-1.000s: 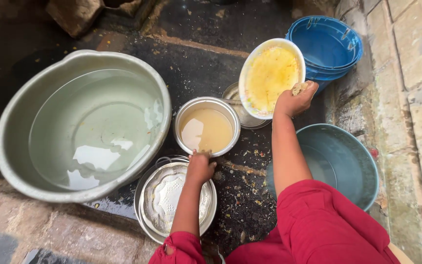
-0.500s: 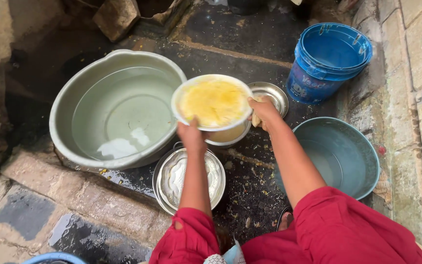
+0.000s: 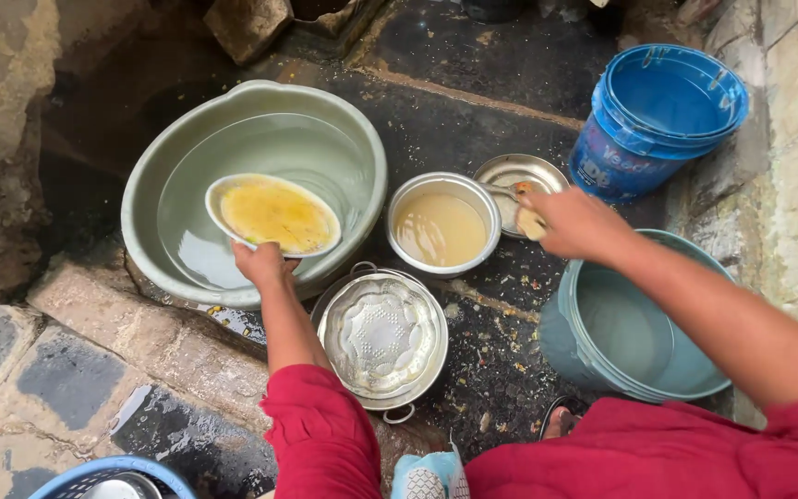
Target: Wash several dishes and utensils by hand using a sponge and soap.
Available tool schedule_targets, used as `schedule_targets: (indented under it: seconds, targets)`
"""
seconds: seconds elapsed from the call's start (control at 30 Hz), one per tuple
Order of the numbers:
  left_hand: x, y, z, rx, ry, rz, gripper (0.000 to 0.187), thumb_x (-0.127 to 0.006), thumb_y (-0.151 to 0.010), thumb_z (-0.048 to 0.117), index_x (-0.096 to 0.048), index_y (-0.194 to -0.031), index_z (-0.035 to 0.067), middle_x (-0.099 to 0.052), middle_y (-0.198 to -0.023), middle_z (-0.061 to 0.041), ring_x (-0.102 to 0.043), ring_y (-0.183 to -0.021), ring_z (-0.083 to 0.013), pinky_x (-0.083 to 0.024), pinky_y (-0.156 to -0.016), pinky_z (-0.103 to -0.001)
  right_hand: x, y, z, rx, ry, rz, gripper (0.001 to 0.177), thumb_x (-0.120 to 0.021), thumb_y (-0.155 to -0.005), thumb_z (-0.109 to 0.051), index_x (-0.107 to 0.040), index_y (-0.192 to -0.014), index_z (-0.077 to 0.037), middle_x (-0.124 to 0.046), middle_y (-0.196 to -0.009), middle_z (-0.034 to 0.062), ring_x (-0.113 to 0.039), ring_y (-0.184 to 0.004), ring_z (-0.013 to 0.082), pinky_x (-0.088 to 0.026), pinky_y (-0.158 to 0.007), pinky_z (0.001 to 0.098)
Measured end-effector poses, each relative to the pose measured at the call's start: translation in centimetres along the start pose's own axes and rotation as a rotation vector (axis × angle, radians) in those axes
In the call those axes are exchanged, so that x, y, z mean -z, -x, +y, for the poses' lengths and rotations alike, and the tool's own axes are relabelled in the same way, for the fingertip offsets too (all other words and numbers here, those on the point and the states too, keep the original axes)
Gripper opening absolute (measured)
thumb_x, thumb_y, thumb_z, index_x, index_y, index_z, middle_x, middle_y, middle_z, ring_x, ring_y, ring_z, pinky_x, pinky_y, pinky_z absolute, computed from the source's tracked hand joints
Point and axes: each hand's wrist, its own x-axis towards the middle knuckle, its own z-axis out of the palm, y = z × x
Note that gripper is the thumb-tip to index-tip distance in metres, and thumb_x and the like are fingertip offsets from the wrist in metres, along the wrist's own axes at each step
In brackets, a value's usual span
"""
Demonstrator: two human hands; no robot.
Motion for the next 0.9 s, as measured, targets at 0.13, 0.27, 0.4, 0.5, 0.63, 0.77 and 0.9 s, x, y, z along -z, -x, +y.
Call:
schedule_targets:
  seconds: [0.13,0.27,0.4,0.5,0.63,0.77,0.9]
  targets:
    - [0.3,-3.2,-2.1,0.069,-0.011,-0.069,0.064,-0.040,-0.085,-0.013,-0.043,-0.143,0.015,-0.060,-0.131,-0.021,-0.073,-0.098,-0.0394,-0.059,-0.066,-0.064,-3.5,0.4,2.7,-0.006,-0.087,-0.034,0.039,-0.061,-0.079,-0.005,-0.072,-0.114,-0.021,-0.076,-0.101,0.0170,-0.072,-0.100,0.0380,-0.055,-0.088,0.0490]
    - [-0.3,-3.7,-2.2,0.248,0.048,-0.016,0.064,-0.035,-0.083,-0.016,-0.038,-0.142,0.010,-0.059,-0.127,-0.027,-0.074,-0.095,-0.0468,-0.057,-0.065,-0.065,-4.2,0.1,3.9,-0.057,-0.155,-0.041,0.043,-0.061,-0.076,0.000,-0.074,-0.112,-0.020,-0.077,-0.102,0.0150,-0.073,-0.100,0.0358,-0.055,-0.087,0.0467]
    - [-1.0,-4.4,-3.2,0.193,0.069,-0.134,0.067,-0.038,-0.079,-0.021,-0.037,-0.139,0.008,-0.059,-0.128,-0.029,-0.073,-0.098,-0.0485,-0.057,-0.066,-0.064,-4.1,-0.5,4.1,-0.034,-0.238,-0.025,0.038,-0.062,-0.077,0.001,-0.074,-0.108,-0.017,-0.078,-0.098,0.0126,-0.075,-0.097,0.0320,-0.056,-0.087,0.0432]
    - [-2.8,-3.2,-2.1,0.202,0.139,-0.223,0.066,-0.040,-0.080,-0.022,-0.036,-0.138,0.010,-0.058,-0.131,-0.027,-0.073,-0.101,-0.0465,-0.058,-0.068,-0.063,-5.1,-1.2,5.3,-0.018,-0.260,-0.013,0.037,-0.061,-0.077,0.000,-0.074,-0.108,-0.017,-0.079,-0.098,0.0119,-0.075,-0.097,0.0309,-0.056,-0.087,0.0422]
    - [-6.5,-1.5,-1.8,0.210,0.219,-0.330,0.067,-0.041,-0.079,-0.023,-0.037,-0.137,0.011,-0.058,-0.130,-0.026,-0.073,-0.104,-0.0450,-0.059,-0.067,-0.062,-6.3,-1.7,6.2,0.004,-0.248,-0.014,0.040,-0.059,-0.076,0.002,-0.074,-0.108,-0.017,-0.078,-0.100,0.0123,-0.075,-0.098,0.0315,-0.056,-0.088,0.0418]
    - [-11.0,0.4,-4.5,0.274,0.151,-0.368,0.054,-0.052,-0.088,-0.015,-0.039,-0.136,0.006,-0.061,-0.129,-0.025,-0.072,-0.102,-0.0428,-0.060,-0.068,-0.059,-5.9,-1.3,5.6,-0.019,-0.233,-0.049,0.040,-0.059,-0.077,0.002,-0.074,-0.109,-0.017,-0.078,-0.101,0.0127,-0.074,-0.099,0.0321,-0.055,-0.089,0.0426]
    - [-14.1,3.0,-8.7,0.330,0.184,-0.354,0.040,-0.044,-0.093,-0.004,-0.048,-0.131,0.005,-0.064,-0.119,-0.022,-0.072,-0.095,-0.0371,-0.061,-0.073,-0.056,-5.7,-1.2,5.7,-0.023,-0.219,-0.065,0.041,-0.058,-0.076,0.003,-0.074,-0.109,-0.017,-0.078,-0.102,0.0127,-0.074,-0.101,0.0324,-0.055,-0.089,0.0433]
